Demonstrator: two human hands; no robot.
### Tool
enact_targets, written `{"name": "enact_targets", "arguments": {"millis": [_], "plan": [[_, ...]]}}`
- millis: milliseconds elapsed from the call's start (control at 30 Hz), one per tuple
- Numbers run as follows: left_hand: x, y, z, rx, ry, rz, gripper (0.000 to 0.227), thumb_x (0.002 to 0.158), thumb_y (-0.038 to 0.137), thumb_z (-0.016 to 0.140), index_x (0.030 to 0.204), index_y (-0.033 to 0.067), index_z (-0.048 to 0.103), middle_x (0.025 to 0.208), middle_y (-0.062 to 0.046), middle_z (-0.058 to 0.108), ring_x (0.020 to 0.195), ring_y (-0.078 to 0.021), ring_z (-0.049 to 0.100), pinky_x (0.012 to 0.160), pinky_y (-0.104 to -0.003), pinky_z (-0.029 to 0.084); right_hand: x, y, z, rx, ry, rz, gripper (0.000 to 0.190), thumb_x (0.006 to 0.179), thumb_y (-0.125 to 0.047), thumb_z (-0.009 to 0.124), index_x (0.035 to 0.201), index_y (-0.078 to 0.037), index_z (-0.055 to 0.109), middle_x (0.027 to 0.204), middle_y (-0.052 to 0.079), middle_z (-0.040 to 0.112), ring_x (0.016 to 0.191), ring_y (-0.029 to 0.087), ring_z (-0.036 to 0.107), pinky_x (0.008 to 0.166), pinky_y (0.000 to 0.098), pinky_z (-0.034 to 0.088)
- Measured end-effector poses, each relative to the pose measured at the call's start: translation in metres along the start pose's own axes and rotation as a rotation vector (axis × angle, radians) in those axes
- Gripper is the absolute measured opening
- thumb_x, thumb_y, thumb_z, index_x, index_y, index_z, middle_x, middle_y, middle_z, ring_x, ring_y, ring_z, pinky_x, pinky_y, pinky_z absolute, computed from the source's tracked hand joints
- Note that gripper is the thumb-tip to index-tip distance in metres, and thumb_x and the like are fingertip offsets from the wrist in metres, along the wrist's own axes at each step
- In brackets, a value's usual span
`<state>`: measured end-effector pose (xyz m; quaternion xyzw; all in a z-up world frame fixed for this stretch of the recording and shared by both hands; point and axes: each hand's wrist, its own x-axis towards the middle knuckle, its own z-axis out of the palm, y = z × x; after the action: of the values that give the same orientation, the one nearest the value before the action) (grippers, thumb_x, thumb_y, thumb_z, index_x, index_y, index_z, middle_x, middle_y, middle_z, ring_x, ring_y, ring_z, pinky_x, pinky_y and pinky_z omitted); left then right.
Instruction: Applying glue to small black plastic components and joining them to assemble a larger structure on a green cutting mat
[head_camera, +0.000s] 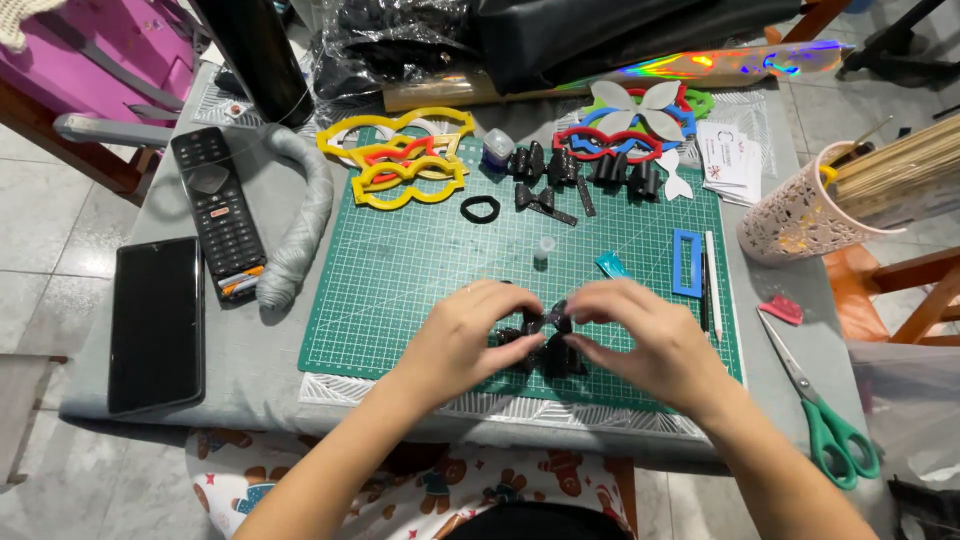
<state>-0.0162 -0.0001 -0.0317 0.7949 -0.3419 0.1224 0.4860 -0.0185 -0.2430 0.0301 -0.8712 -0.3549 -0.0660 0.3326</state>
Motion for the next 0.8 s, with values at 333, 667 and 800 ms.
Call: {"name": "enact_targets", "arguments": {"millis": [333, 667, 800], "plan": [[-0.005, 0.006, 0.006, -0.403, -0.075, -0.228, 0.028, 0.082, 0.003, 0.084, 0.107, 0.0025, 0.071, 0.104, -0.013, 0.074, 0.096, -0.0268, 0.076, 0.085, -0.033, 0.066, -0.021, 0.010, 0.022, 0.152, 0.020, 0.061, 0.032, 0.078, -0.011, 0.085, 0.108, -0.012, 0.076, 0.109, 0.007, 0.079, 0.102, 0.025, 0.077, 0.083, 0.0349, 0.065], [-0.016, -0.012, 0.013, 0.114, -0.209, 0.151, 0.036, 0.094, 0.018, 0.073, 0.124, 0.0033, 0.060, 0.108, -0.017, 0.068, 0.108, -0.0357, 0.070, 0.097, -0.045, 0.057, -0.029, 0.016, 0.034, 0.189, 0.057, 0.041, 0.019, 0.080, -0.009, 0.084, 0.097, -0.008, 0.075, 0.104, 0.010, 0.079, 0.092, 0.025, 0.080, 0.077, 0.0327, 0.067], [-0.018, -0.019, 0.013, 0.097, -0.261, 0.117, 0.030, 0.095, 0.018, 0.070, 0.121, 0.0047, 0.061, 0.114, -0.015, 0.068, 0.111, -0.0351, 0.069, 0.097, -0.044, 0.056, -0.031, 0.016, 0.037, 0.182, 0.074, 0.076, 0.018, 0.080, -0.009, 0.084, 0.096, -0.007, 0.075, 0.103, 0.011, 0.080, 0.092, 0.026, 0.080, 0.077, 0.0327, 0.066]]}}
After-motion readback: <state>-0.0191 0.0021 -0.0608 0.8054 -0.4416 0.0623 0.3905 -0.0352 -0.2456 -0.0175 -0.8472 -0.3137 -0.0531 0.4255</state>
